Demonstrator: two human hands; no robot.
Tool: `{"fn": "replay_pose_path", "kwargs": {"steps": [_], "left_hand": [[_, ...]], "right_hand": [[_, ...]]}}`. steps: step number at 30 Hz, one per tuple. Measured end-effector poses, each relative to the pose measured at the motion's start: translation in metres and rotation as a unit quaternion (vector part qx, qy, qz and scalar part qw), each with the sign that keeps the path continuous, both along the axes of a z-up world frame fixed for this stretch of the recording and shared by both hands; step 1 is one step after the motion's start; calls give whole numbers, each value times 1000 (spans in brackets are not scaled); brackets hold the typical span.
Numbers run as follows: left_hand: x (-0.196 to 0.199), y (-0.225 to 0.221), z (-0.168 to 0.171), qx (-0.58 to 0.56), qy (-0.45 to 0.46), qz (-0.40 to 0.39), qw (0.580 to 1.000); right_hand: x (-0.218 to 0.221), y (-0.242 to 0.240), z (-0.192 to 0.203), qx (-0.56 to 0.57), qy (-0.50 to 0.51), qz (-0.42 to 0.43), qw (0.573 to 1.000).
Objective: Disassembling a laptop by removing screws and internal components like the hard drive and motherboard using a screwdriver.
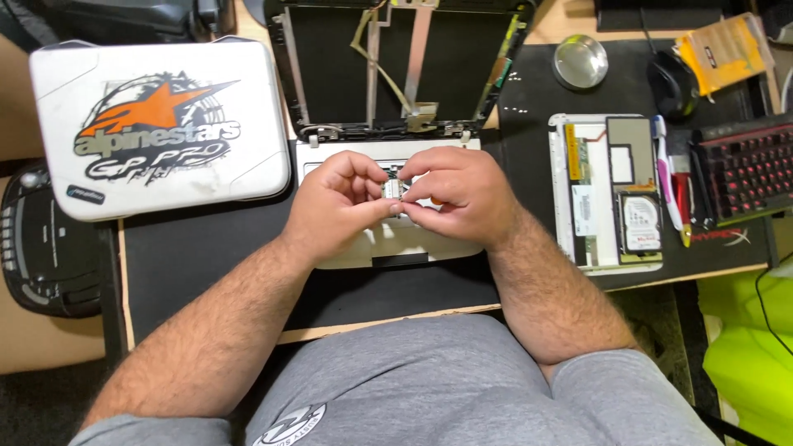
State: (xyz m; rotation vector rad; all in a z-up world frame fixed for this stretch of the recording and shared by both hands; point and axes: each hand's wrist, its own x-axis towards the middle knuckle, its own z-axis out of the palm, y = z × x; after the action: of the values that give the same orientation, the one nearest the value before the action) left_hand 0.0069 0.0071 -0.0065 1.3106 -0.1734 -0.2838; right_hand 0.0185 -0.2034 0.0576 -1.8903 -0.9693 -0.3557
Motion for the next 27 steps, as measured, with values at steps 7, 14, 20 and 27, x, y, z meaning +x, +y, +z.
{"fn": "replay_pose_path", "kwargs": {"steps": [7, 14, 20, 27], "left_hand": [[-4, -4, 15, -5, 12, -75, 997], [-2, 4, 27, 179, -180, -25, 967], [-4, 4, 36, 306, -218, -22, 926], [1, 6, 35, 346, -240, -34, 907]], "right_hand": [[-19, -23, 1, -28, -19, -43, 998], [-23, -125, -21, -116, -38, -222, 967], [-11, -211, -3, -209, -35, -407, 888], [17, -257, -6, -252, 133, -464, 839]]}}
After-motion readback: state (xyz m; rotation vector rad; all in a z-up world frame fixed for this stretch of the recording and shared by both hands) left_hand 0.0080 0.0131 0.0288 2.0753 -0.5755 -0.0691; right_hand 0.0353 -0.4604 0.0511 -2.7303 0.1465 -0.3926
